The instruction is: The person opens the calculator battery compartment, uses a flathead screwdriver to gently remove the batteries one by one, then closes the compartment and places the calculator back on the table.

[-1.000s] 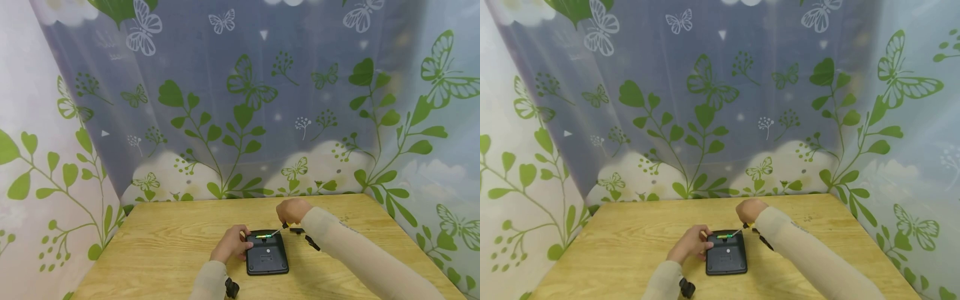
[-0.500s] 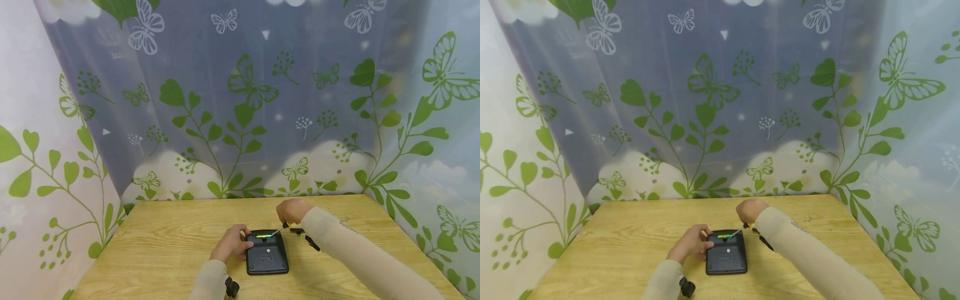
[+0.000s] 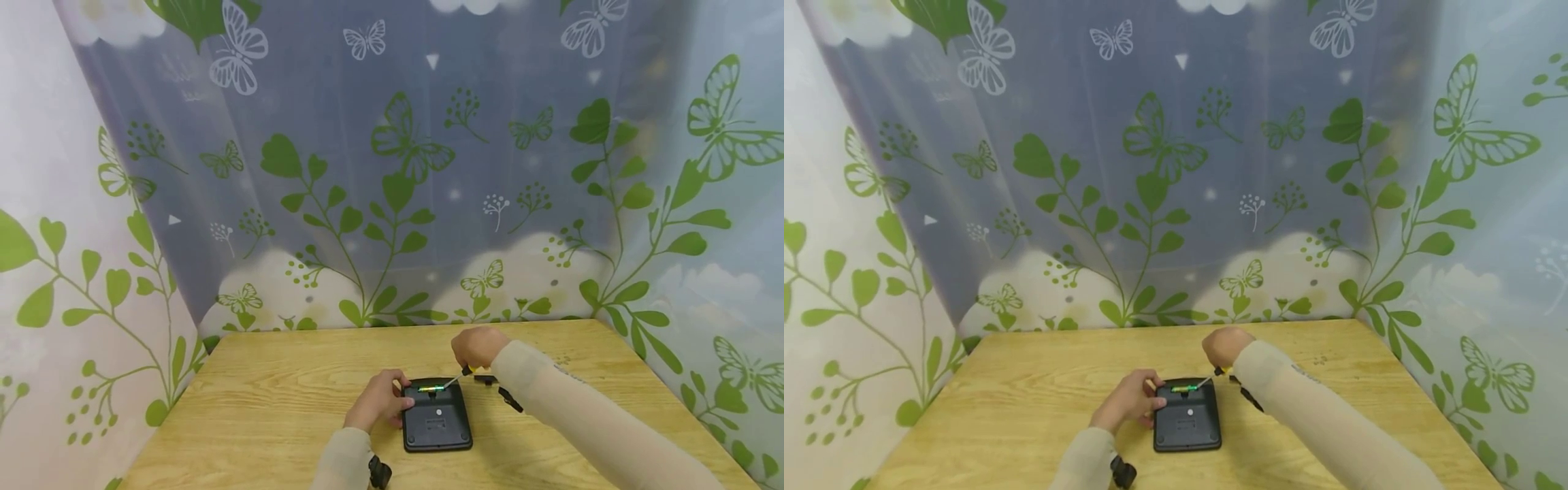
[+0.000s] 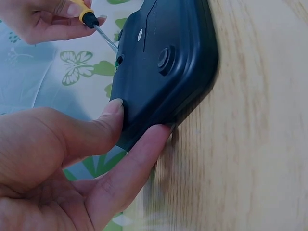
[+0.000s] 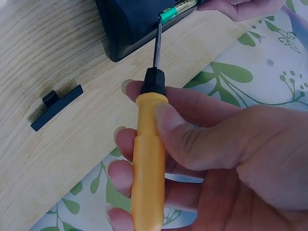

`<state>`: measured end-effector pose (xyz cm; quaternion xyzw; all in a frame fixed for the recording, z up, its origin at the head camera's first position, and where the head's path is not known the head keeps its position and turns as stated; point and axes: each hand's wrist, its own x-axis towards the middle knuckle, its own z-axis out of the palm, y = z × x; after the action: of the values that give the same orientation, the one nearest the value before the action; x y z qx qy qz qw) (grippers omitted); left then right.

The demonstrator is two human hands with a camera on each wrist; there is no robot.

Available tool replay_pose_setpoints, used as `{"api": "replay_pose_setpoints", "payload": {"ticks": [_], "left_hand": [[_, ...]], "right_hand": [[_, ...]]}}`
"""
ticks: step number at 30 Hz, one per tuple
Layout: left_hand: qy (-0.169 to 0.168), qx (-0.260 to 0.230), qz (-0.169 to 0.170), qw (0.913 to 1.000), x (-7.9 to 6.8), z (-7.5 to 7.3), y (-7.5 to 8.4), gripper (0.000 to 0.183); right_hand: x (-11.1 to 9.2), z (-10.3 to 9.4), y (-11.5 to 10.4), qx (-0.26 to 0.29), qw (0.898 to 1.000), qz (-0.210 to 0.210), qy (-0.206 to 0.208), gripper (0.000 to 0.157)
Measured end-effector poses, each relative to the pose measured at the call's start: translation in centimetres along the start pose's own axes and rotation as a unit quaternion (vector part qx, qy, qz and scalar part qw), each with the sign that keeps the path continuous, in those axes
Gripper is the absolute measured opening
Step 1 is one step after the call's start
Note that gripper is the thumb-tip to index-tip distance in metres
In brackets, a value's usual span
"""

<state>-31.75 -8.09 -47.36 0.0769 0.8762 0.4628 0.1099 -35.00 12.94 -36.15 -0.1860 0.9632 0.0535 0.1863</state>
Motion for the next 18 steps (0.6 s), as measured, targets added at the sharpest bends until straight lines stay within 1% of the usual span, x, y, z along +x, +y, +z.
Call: {"api": "replay_pose_setpoints", "payload": {"ticks": [9,18], "left_hand": [[0.0,0.002,-0.001,1.0,-0.05,0.02,-0.09,0.025],[-0.001,0.0,0.006,1.0,0.04,-0.05,-0.24,0.025]], "right_hand": [[0.28,0.19,0.09,0.0,1.0,-0.004,0.005,0.021],[0.26,0.04,0.03,-0.002,1.0,-0.006,0.004,0.018]]}}
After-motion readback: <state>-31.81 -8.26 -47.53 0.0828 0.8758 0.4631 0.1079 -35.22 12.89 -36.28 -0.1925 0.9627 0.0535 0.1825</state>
